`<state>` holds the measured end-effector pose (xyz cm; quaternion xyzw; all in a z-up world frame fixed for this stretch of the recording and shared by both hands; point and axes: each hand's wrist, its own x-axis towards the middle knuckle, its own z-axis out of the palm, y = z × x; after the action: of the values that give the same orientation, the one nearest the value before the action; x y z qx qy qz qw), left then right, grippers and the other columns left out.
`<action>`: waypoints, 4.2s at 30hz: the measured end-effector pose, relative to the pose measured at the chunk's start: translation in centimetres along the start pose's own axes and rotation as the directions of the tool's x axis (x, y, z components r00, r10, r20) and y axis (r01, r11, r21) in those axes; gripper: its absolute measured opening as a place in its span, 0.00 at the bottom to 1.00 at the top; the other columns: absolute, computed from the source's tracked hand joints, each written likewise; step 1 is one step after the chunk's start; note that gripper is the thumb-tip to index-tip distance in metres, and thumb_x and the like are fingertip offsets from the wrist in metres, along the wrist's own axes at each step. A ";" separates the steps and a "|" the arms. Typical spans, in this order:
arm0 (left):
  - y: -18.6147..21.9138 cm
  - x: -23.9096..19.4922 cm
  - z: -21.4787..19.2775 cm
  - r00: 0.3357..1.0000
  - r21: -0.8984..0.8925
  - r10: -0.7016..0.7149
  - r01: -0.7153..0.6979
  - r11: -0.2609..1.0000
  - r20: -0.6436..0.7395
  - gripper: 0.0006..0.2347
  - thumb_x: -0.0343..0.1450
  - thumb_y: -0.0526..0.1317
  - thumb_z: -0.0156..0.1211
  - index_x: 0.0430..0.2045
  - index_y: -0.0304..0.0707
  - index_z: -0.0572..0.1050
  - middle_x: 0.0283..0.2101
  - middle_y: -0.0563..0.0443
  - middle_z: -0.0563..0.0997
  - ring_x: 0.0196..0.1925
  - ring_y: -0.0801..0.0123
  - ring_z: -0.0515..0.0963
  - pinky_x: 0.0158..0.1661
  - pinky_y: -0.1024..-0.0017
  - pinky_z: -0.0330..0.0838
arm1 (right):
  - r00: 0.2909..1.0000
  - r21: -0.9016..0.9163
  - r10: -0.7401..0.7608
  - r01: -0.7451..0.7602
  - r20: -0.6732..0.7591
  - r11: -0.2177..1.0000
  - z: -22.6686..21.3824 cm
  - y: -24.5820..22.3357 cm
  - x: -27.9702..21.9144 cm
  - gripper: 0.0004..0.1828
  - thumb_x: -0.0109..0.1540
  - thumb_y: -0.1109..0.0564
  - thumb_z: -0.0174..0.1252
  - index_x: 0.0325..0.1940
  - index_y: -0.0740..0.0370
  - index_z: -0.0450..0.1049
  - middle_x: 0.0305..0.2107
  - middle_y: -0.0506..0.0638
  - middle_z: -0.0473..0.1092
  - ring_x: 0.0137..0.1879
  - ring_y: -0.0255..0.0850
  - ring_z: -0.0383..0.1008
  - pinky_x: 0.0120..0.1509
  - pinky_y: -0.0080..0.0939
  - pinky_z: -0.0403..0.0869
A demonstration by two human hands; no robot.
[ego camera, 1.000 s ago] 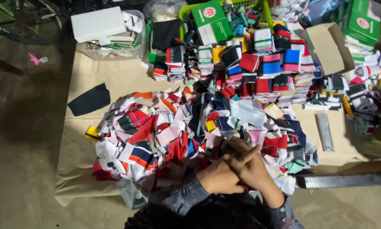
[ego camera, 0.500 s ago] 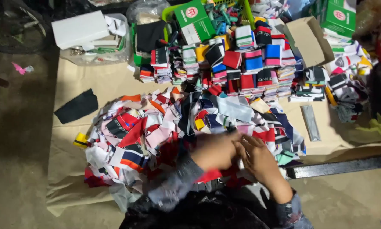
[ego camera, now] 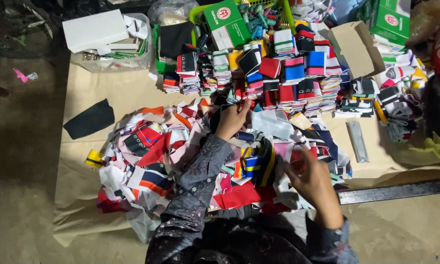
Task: The person folds various colorful socks by hand, picking them from a large pile on a table, aligning them, and folding them into smaller bundles. The person handles the socks one at a time, turning them over and smoothing them out before placing them back on the pile.
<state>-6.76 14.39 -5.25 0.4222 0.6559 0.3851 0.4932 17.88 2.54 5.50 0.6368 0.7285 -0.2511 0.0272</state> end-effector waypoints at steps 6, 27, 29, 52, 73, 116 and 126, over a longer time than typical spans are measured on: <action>-4.3 3.9 0.8 0.975 0.235 0.175 -0.140 0.962 -0.135 0.13 0.71 0.49 0.58 0.24 0.39 0.80 0.17 0.46 0.81 0.19 0.58 0.83 0.18 0.70 0.77 | 0.786 0.569 -0.137 0.543 -0.603 0.617 3.2 -1.7 2.6 0.20 0.50 0.72 0.56 0.44 0.63 0.78 0.36 0.56 0.78 0.35 0.51 0.81 0.38 0.48 0.79; -3.8 -20.2 -1.9 0.910 -0.246 0.294 -0.369 0.896 -0.291 0.11 0.67 0.41 0.69 0.16 0.36 0.79 0.19 0.48 0.78 0.30 0.72 0.77 0.35 0.71 0.71 | 0.747 0.546 -0.131 0.583 -0.652 0.602 7.1 -1.5 4.2 0.12 0.57 0.69 0.58 0.36 0.55 0.80 0.25 0.49 0.78 0.34 0.45 0.79 0.45 0.41 0.76; -2.7 -22.5 -0.9 0.917 -0.519 0.371 -0.389 0.761 -0.144 0.13 0.71 0.39 0.62 0.46 0.33 0.79 0.44 0.42 0.85 0.45 0.58 0.86 0.47 0.58 0.85 | 0.752 0.512 -0.236 0.609 -0.616 0.605 6.6 -1.8 2.4 0.05 0.65 0.60 0.57 0.40 0.61 0.78 0.35 0.49 0.78 0.42 0.38 0.79 0.50 0.35 0.76; -1.3 -20.6 0.7 0.899 -0.161 -0.126 0.210 0.964 0.419 0.28 0.71 0.64 0.34 0.47 0.42 0.72 0.47 0.46 0.78 0.50 0.64 0.78 0.54 0.69 0.70 | 0.922 1.000 -0.386 0.031 -0.030 -0.003 5.4 -0.5 -2.3 0.08 0.67 0.59 0.54 0.38 0.67 0.74 0.30 0.56 0.75 0.35 0.44 0.76 0.44 0.40 0.73; -0.7 -15.5 -3.4 0.985 -0.763 -0.106 -0.038 0.645 -0.138 0.13 0.66 0.36 0.66 0.44 0.33 0.77 0.45 0.41 0.82 0.48 0.59 0.81 0.49 0.64 0.78 | 0.973 0.915 -0.185 -0.055 0.139 0.399 4.7 4.4 -1.2 0.06 0.65 0.62 0.58 0.40 0.67 0.79 0.26 0.50 0.72 0.24 0.34 0.63 0.28 0.32 0.60; -2.8 -17.8 -10.6 0.951 -0.558 -0.012 -0.170 0.812 -0.308 0.09 0.62 0.31 0.75 0.30 0.29 0.80 0.27 0.49 0.70 0.29 0.72 0.77 0.37 0.69 0.81 | 0.989 0.955 0.009 0.140 -0.148 0.263 0.4 3.3 3.6 0.06 0.62 0.66 0.64 0.32 0.73 0.77 0.17 0.56 0.71 0.25 0.45 0.76 0.28 0.41 0.78; -0.5 -17.7 -10.1 0.946 -0.523 -0.003 -0.176 0.834 -0.323 0.08 0.65 0.33 0.73 0.30 0.28 0.79 0.28 0.48 0.72 0.34 0.69 0.78 0.38 0.62 0.83 | 0.959 0.861 0.098 0.189 -0.265 0.472 -0.5 2.2 3.9 0.06 0.61 0.63 0.69 0.40 0.68 0.81 0.26 0.59 0.74 0.35 0.40 0.72 0.40 0.42 0.76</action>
<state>-13.85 -3.20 2.15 0.2281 0.5679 0.6394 0.4654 19.35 6.40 3.79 0.5684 0.5086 -0.4980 -0.4126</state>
